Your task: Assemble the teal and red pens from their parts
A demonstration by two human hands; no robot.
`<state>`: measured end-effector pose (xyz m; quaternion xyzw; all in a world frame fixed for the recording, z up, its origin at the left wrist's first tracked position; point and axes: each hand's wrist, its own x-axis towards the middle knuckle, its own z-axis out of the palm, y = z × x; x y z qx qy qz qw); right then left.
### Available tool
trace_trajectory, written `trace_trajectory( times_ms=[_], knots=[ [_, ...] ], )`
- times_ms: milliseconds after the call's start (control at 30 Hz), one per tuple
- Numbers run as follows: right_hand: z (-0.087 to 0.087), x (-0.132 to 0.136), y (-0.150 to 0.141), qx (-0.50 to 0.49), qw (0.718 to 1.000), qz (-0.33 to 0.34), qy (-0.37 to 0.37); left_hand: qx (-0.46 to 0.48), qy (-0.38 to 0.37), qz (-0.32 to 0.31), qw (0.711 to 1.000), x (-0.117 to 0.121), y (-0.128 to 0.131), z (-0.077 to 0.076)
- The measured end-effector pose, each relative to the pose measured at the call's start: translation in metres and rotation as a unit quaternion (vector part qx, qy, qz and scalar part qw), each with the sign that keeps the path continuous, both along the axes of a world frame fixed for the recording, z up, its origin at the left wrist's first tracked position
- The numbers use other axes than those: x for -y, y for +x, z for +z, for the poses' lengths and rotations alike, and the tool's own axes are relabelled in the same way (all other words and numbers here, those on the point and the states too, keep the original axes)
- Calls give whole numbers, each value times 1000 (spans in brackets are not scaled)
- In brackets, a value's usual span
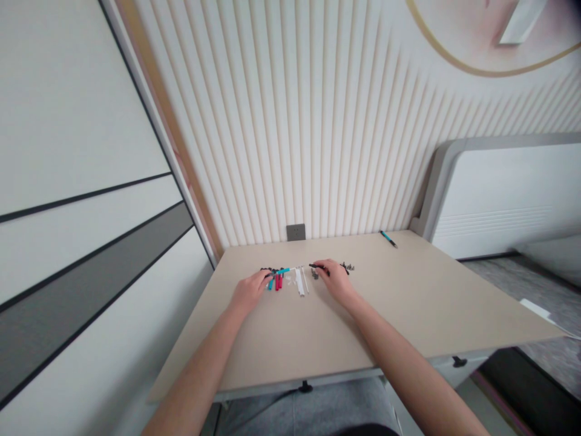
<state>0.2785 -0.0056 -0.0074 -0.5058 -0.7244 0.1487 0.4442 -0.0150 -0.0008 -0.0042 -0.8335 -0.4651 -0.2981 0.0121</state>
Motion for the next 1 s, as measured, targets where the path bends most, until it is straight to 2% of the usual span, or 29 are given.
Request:
trace_trajectory(
  times_ms=[233, 767, 1000],
  knots=[
    [3, 4, -2, -1, 999, 20, 25, -6, 3, -8, 1000, -3, -1, -5],
    [0, 3, -3, 8, 999, 31, 24, -2, 1, -17, 1000, 0, 0, -3],
    [5, 8, -5, 14, 999, 46, 25, -38, 19, -43, 998, -1, -1, -5]
  ],
)
